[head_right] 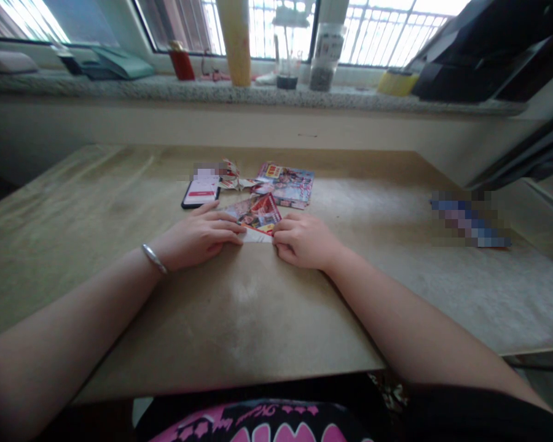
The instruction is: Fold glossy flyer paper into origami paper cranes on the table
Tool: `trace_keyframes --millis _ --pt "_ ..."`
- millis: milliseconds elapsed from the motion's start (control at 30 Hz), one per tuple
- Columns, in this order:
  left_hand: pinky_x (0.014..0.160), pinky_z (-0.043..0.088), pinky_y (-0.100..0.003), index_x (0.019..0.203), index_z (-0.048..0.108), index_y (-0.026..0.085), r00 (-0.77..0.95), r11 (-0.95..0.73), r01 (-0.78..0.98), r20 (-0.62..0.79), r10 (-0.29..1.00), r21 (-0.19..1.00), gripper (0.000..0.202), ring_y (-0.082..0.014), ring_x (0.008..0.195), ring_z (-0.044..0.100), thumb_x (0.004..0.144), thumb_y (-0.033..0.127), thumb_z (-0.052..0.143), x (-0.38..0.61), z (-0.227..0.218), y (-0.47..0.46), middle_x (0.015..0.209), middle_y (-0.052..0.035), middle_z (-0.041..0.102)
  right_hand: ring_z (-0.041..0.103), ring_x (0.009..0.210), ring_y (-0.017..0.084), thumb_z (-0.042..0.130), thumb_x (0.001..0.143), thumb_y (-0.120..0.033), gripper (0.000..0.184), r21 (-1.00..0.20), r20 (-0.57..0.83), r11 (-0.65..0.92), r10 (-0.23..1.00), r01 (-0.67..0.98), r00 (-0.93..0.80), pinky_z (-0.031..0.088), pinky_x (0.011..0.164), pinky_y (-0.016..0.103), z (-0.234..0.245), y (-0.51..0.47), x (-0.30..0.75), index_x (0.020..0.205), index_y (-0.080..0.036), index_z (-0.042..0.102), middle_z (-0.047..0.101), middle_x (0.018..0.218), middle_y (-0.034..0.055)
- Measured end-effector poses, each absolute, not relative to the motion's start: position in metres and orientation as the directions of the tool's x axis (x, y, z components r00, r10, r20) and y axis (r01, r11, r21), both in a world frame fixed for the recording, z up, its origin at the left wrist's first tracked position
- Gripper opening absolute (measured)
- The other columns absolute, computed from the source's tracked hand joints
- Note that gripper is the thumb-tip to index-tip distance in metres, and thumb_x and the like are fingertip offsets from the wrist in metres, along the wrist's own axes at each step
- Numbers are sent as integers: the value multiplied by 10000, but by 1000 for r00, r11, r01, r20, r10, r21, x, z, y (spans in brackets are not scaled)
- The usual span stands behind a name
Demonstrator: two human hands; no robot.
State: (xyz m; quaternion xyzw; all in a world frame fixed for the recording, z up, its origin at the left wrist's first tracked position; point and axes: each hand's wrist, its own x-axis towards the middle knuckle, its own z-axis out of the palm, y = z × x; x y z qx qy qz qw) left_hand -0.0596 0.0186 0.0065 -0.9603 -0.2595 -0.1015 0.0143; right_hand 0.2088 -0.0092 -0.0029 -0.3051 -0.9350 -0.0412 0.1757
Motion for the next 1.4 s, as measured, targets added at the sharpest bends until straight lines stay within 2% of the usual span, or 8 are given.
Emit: trace_keyframes --millis 300,433,567,733,1133,1400 --pt "1137 123 -490 1023 678 309 829 -837 546 141 541 -2 409 -188 1106 566 755 98 451 -63 13 14 1176 55 658 596 851 194 488 820 -186 217 -26 335 808 562 588 -756 452 745 318 -5 -7 210 830 -196 704 701 924 59" --pt "1098 230 -445 1040 676 322 837 -839 543 102 537 -35 435 -178 1054 587 744 94 452 -67 16 16 1190 61 650 599 851 192 485 823 -185 220 -26 336 806 564 591 -754 453 744 314 -4 -8 210 823 -197 705 702 933 59" --pt "986 367 -378 1043 683 328 851 -848 525 67 522 -65 447 -178 1009 599 743 85 458 -69 21 17 1195 62 647 602 847 192 480 828 -195 229 -19 335 805 564 593 -755 458 748 314 -3 -9 209 816 -192 709 704 935 52" --pt "927 436 -332 1062 688 319 848 -846 530 41 528 -65 470 -176 1001 601 731 67 471 -69 23 16 1205 56 642 605 822 187 479 827 -191 231 -13 339 803 564 595 -753 461 736 313 -3 -9 210 818 -193 710 708 929 50" --pt "933 472 -260 1013 720 286 802 -802 598 -18 598 4 425 -148 1039 622 782 68 438 -72 28 16 1173 37 662 613 829 185 497 809 -183 222 -38 344 808 563 587 -752 468 732 312 -4 -7 211 824 -198 718 708 950 48" --pt "943 481 -265 1004 730 256 820 -819 572 -35 571 30 422 -158 1028 637 776 63 431 -76 28 19 1142 4 680 607 841 190 499 807 -181 221 -44 330 805 570 591 -752 464 746 317 -3 -7 212 824 -205 718 706 947 55"
